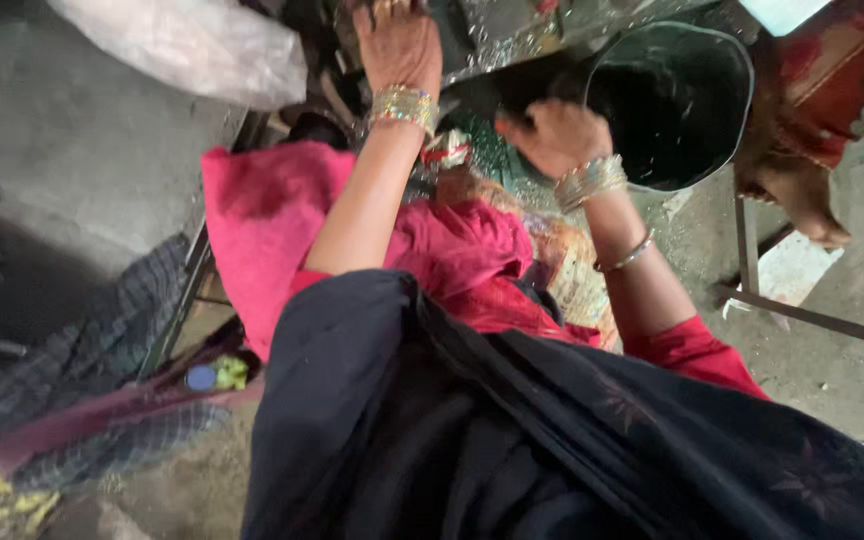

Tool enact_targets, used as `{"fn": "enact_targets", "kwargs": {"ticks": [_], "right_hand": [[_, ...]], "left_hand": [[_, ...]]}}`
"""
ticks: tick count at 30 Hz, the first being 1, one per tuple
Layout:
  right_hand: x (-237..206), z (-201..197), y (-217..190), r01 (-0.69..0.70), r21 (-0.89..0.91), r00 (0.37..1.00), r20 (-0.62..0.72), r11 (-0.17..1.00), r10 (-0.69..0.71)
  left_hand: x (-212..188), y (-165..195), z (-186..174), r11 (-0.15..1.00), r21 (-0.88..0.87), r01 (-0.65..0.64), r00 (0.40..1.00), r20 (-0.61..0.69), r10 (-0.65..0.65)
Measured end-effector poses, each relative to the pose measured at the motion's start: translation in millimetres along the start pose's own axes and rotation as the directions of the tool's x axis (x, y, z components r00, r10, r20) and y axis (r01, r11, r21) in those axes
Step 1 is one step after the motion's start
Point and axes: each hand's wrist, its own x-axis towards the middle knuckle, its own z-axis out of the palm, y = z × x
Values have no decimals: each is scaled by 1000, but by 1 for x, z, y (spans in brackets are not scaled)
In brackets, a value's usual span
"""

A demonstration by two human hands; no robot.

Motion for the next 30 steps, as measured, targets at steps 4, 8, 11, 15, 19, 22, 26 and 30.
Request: {"fn": "enact_targets", "kwargs": {"ticks": [4,8,11,15,19,22,26,30], "right_hand": [[-27,17,-12,-65,80,997,-39,995,68],[-26,8,-19,209,-200,977,-2,957,-214],[-6,-11,-20,-152,-21,960,234,988,152],[-10,-12,-22,-83,69,995,64,994,79],[-21,8,-18,-182,59,976,133,981,173],[-10,15,-5,85,-5,995,45,996,-85],[1,18,2,-137,-13,990,31,990,137],[-13,15,-8,-85,-17,991,104,996,86]], "left_hand": [[4,-1,-5,996,92,-2,965,-261,26],[0,-7,-21,985,-59,164,918,374,-130],[-1,-11,-21,1000,4,27,986,162,-27],[-2,-8,-6,1000,6,-7,999,-50,8],[3,-8,-1,996,-59,74,995,65,-70],[8,-14,-9,996,-86,31,997,69,-25],[5,-20,-16,998,39,-44,993,113,40],[-2,-15,-7,996,80,-31,999,33,28]]}}
